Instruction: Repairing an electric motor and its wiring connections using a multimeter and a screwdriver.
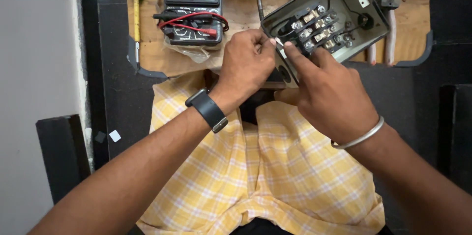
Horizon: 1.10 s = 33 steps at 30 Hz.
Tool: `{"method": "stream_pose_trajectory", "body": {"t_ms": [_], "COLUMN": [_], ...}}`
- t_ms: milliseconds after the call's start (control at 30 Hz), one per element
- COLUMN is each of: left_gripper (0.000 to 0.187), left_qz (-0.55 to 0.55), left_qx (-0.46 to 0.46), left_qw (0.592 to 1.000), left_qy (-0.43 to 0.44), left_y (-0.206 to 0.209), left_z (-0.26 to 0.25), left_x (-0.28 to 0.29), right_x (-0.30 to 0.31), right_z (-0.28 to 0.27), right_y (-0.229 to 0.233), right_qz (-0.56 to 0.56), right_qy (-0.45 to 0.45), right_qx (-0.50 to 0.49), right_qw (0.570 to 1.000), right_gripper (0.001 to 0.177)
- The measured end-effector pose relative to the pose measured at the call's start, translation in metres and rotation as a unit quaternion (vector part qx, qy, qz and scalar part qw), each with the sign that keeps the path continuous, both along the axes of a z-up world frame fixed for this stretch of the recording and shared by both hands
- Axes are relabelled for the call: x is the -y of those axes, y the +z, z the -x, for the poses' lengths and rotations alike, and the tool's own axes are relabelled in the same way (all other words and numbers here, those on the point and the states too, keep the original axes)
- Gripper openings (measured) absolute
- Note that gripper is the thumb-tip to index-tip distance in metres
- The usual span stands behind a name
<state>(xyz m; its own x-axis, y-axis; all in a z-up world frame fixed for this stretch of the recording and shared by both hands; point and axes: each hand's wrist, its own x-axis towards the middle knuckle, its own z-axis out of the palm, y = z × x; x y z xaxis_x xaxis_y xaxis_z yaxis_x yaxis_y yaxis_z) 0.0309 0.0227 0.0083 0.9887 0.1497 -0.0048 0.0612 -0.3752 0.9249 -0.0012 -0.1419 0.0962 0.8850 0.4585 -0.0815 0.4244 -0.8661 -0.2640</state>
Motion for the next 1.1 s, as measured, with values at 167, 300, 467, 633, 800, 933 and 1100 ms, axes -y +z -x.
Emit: {"method": "stream_pose_trajectory", "body": {"t_ms": [167,300,467,633,800,933,1100], "left_gripper": [0.025,0.024,0.024,0.024,0.025,0.024,0.024], "left_qz": [0.001,-0.003,-0.012,0.006,0.006,0.010,0.011], "left_qx": [0.009,0.013,0.031,0.005,-0.013,0.011,-0.012], "left_qw": [1.000,1.000,0.999,1.000,1.000,1.000,1.000], "left_qy": [-0.007,0.001,0.002,-0.005,0.003,-0.002,0.003], "left_y": [0.001,-0.002,-0.003,-0.001,0.005,-0.001,0.002], "left_z": [0.000,0.000,0.000,-0.001,0.000,0.000,0.000], "left_x": [-0.001,0.000,0.001,0.000,0.001,0.001,0.002], "right_x": [0.001,-0.002,0.000,-0.001,0.001,0.003,0.004], "right_z": [-0.002,-0.003,-0.002,-0.005,-0.002,-0.004,-0.002], "right_y": [0.004,0.006,0.005,0.004,0.005,0.002,0.002], "right_qz": [-0.042,-0.081,-0.061,-0.043,-0.046,-0.049,-0.067], "right_qy": [0.012,0.033,0.020,0.007,0.012,0.019,0.019], "right_qx": [0.006,0.018,0.008,-0.011,0.002,0.011,0.009], "right_qw": [0.999,0.996,0.998,0.999,0.999,0.999,0.998], "right_gripper": [0.062,0.075,0.066,0.060,0.052,0.050,0.051]}}
